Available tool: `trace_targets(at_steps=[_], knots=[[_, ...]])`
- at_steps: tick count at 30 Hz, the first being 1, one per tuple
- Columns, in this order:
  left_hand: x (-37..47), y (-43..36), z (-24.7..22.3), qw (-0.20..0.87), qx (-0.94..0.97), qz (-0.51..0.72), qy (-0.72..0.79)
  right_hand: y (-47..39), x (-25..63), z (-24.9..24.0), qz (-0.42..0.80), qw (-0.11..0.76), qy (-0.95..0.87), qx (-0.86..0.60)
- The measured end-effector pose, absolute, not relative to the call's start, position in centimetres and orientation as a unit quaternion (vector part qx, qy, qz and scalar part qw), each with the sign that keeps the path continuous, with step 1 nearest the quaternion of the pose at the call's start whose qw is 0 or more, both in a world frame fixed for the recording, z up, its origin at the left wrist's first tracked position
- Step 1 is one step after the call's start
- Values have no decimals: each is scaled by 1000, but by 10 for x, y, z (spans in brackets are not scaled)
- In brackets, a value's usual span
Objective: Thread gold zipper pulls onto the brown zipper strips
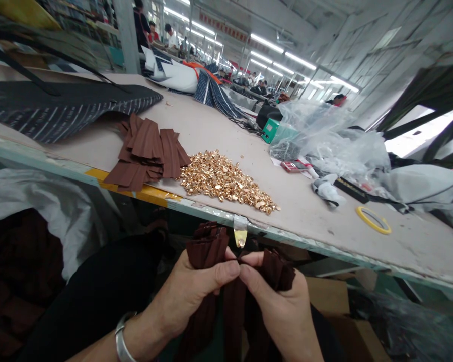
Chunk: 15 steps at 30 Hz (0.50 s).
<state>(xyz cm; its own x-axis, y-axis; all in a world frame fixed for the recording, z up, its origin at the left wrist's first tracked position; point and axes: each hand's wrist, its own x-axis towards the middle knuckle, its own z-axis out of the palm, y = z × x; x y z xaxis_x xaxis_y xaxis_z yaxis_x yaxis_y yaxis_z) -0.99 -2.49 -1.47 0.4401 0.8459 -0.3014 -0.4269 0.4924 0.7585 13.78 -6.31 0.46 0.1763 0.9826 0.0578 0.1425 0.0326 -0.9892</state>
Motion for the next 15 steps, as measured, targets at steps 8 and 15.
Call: trace_targets(at_steps=[8, 15], knots=[[-6, -26, -14, 858, 184, 360, 317, -65, 136, 7, 266, 467, -656, -530], [-5, -26, -11, 880, 132, 340, 304, -67, 132, -8, 224, 596, -592, -494]])
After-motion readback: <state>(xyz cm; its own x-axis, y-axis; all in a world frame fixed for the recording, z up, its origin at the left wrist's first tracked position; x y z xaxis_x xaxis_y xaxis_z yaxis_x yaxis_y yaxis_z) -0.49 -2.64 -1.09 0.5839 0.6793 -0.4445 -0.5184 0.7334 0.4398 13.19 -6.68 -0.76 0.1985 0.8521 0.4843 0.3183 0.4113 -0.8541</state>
